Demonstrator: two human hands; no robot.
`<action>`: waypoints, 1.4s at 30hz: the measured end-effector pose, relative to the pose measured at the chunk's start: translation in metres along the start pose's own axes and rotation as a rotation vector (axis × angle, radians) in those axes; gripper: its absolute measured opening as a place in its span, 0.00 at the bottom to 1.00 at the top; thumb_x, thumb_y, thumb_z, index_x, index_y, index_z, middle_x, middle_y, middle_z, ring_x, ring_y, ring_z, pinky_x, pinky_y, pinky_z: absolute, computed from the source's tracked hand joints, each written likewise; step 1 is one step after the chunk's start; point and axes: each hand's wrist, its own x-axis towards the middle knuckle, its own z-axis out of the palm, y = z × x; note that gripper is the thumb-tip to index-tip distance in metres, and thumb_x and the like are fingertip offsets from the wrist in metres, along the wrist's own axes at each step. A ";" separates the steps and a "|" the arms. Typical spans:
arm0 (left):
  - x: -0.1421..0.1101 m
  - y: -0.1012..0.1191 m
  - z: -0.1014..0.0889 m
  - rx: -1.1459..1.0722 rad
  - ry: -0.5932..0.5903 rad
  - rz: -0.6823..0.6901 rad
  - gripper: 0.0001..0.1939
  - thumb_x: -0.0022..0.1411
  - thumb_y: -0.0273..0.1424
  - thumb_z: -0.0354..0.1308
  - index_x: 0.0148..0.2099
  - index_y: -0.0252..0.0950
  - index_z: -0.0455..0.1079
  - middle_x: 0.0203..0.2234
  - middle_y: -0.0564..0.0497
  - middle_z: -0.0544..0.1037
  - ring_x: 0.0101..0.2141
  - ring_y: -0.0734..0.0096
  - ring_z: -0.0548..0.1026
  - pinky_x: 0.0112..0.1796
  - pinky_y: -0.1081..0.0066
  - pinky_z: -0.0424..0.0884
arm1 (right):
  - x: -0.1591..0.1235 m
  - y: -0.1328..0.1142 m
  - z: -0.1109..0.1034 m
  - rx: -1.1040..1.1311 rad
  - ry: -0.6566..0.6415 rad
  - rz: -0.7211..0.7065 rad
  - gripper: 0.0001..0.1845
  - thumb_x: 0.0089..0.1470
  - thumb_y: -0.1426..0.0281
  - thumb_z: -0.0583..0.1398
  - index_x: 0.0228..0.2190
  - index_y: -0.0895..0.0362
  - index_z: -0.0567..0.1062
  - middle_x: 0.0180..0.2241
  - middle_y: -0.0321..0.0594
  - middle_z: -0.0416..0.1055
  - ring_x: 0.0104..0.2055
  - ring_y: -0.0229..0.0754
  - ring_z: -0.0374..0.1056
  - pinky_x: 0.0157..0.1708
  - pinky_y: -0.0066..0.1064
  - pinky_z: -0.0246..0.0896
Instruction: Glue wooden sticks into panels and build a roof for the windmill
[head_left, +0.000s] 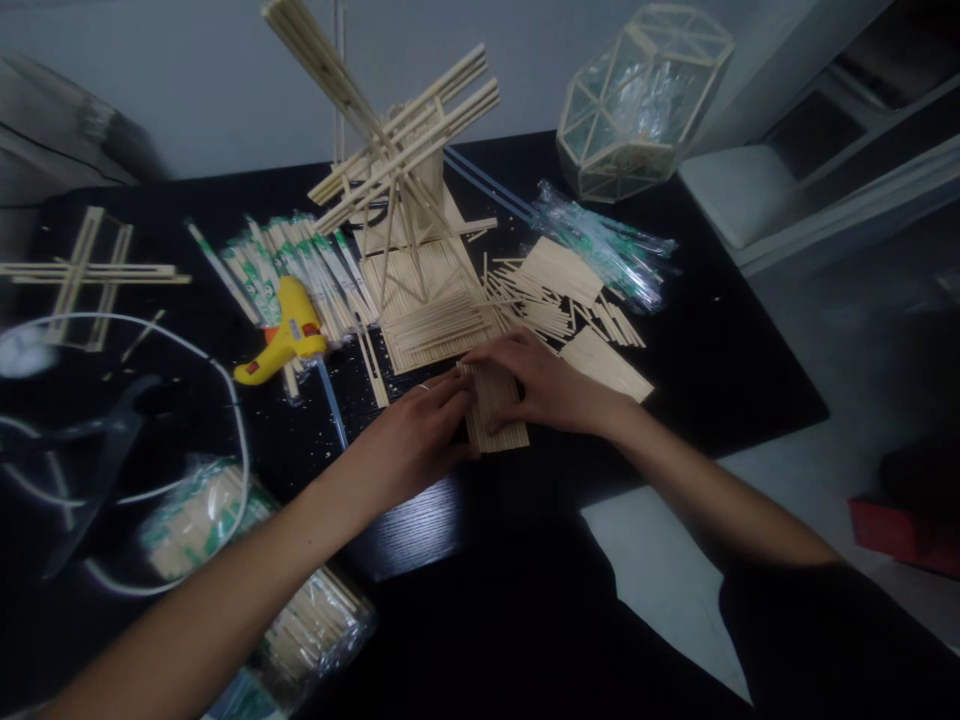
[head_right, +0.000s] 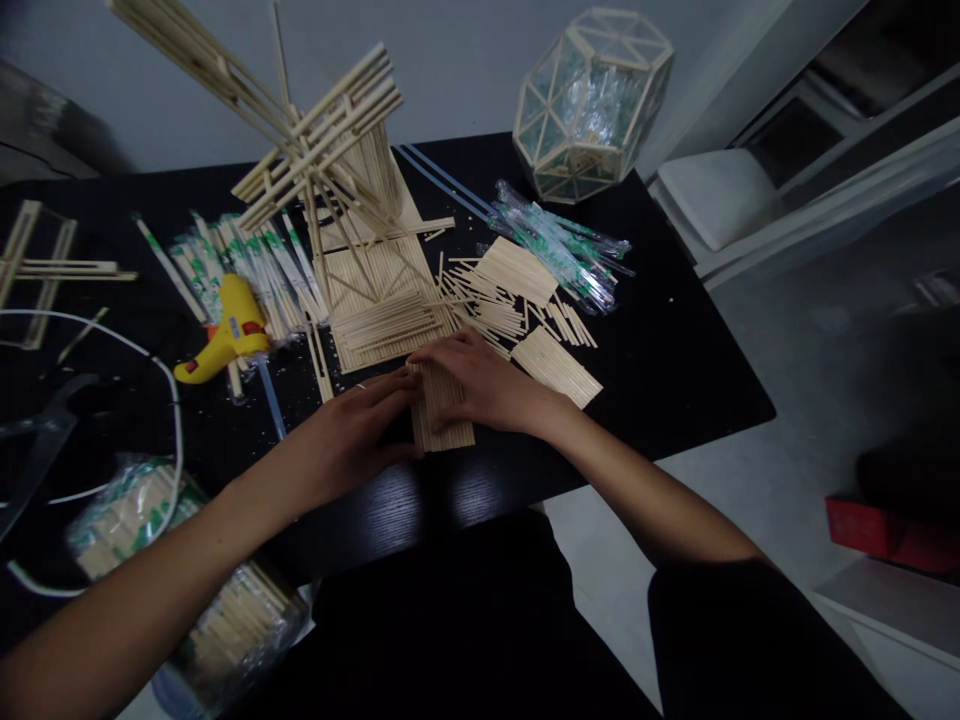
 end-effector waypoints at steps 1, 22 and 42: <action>0.000 0.000 0.000 0.001 0.000 0.000 0.19 0.61 0.27 0.72 0.51 0.35 0.70 0.57 0.38 0.77 0.61 0.48 0.76 0.59 0.52 0.77 | 0.000 0.000 0.000 -0.003 0.000 0.000 0.40 0.45 0.63 0.79 0.58 0.50 0.75 0.55 0.45 0.75 0.62 0.59 0.62 0.61 0.54 0.59; 0.000 -0.001 0.001 0.006 0.010 0.021 0.20 0.60 0.27 0.72 0.52 0.33 0.70 0.58 0.35 0.76 0.61 0.47 0.76 0.59 0.51 0.77 | 0.000 -0.003 -0.001 -0.015 -0.007 0.026 0.40 0.43 0.66 0.79 0.57 0.49 0.74 0.55 0.43 0.75 0.62 0.59 0.62 0.62 0.54 0.61; -0.001 -0.001 0.002 0.000 0.026 0.023 0.21 0.61 0.27 0.72 0.53 0.33 0.70 0.59 0.35 0.76 0.61 0.46 0.76 0.59 0.49 0.77 | 0.000 -0.002 0.000 -0.015 -0.009 0.033 0.42 0.43 0.65 0.79 0.58 0.50 0.74 0.55 0.45 0.75 0.62 0.59 0.61 0.62 0.55 0.60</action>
